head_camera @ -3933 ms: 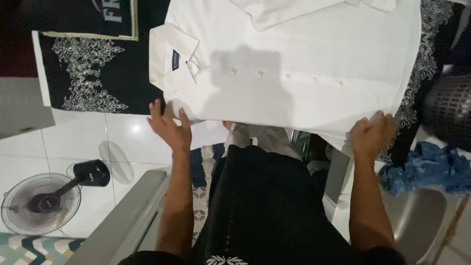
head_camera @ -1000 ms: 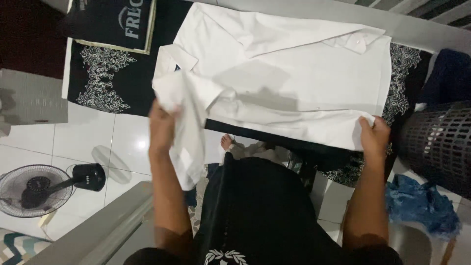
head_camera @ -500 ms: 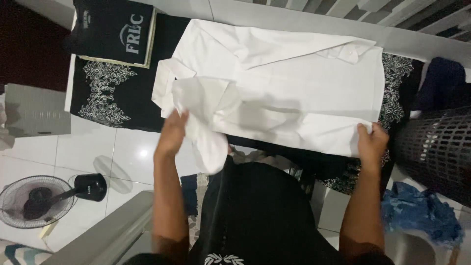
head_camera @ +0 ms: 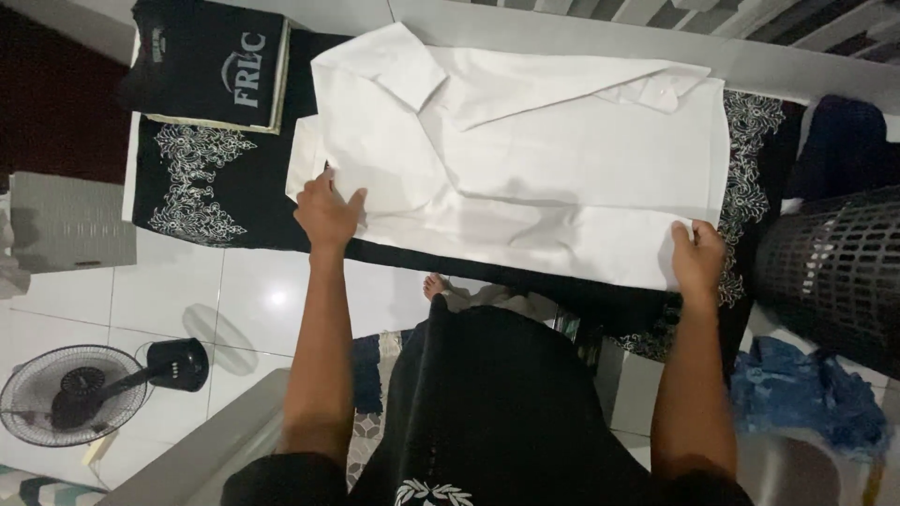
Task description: Folding a white long-sleeved dress shirt on a low surface.
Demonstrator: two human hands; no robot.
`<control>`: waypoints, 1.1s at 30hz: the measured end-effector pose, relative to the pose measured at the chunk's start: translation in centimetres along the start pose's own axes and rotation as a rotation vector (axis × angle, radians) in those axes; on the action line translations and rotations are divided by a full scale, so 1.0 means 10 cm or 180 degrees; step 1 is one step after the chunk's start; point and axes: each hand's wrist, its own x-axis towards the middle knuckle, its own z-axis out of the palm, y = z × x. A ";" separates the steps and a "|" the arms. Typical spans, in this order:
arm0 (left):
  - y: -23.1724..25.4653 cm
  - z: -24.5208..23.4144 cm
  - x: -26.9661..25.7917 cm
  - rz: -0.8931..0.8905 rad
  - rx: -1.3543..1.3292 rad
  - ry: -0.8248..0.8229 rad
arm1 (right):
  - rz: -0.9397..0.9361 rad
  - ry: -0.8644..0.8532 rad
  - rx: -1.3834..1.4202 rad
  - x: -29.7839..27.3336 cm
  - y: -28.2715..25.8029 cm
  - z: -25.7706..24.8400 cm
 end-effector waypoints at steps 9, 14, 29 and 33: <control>-0.05 0.03 0.45 0.0374 -0.0944 0.0191 | 0.0107 -0.0060 0.0354 0.05 -0.23 -0.11; -0.14 0.20 0.71 0.0010 -0.3262 0.0025 | 0.0002 0.0016 0.0466 0.13 -0.15 -0.07; -0.31 0.27 0.32 0.0649 -0.1203 0.0441 | -0.0233 0.0207 0.0144 0.11 0.16 -0.11; -0.23 0.27 0.48 0.0051 -0.1823 0.0572 | -0.0118 0.0261 0.0428 0.29 0.01 -0.07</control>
